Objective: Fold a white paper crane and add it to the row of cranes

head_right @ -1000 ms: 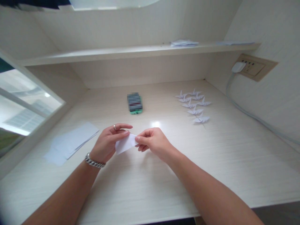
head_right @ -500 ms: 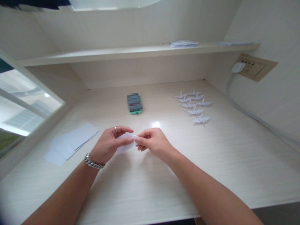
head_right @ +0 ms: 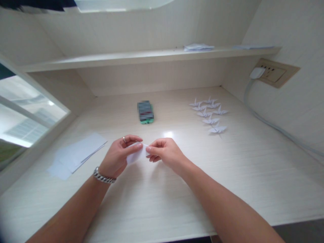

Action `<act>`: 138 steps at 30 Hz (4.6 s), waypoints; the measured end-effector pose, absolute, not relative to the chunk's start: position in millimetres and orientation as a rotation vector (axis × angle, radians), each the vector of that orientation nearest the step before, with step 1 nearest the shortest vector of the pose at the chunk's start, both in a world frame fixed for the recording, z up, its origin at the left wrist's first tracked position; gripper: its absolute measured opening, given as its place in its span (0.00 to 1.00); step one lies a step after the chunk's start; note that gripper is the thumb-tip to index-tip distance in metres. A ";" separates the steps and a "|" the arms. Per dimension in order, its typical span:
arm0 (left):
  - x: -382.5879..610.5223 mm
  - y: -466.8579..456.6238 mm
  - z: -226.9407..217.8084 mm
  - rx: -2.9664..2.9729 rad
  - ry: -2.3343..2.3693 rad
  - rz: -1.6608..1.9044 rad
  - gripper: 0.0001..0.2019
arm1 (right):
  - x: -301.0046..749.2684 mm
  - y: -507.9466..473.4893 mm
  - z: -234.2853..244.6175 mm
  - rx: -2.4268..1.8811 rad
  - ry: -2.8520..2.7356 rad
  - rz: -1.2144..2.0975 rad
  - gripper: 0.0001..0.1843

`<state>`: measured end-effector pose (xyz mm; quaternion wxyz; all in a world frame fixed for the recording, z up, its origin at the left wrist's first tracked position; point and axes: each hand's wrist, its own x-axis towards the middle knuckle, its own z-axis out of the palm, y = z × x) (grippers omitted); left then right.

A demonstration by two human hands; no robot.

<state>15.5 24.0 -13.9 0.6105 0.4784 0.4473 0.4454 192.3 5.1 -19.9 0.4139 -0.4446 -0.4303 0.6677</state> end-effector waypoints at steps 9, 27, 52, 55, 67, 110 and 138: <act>18.0 21.6 -9.7 1.245 1.147 1.060 0.13 | 188.7 6.0 -29.5 -1.115 -1.208 1.568 0.11; 5.3 31.4 -4.4 1.027 1.150 1.286 0.17 | 205.2 9.9 -19.5 -1.152 -1.191 1.471 0.13; 14.1 24.8 -11.2 1.171 1.140 1.218 0.15 | 194.7 6.8 -32.2 -1.092 -1.240 1.513 0.19; 14.2 24.9 -11.3 1.151 1.115 1.221 0.15 | 195.1 6.8 -30.6 -1.109 -1.207 1.527 0.18; 20.4 19.8 -8.2 1.246 1.164 1.184 0.13 | 192.2 7.8 -29.7 -1.166 -1.332 1.370 0.14; 9.4 23.2 1.7 1.927 1.305 0.796 0.09 | 211.9 15.1 -26.3 -1.192 -1.422 1.307 0.07; 6.8 21.7 7.5 2.063 1.346 0.725 0.08 | 218.7 10.1 -16.3 -1.284 -1.883 0.989 0.07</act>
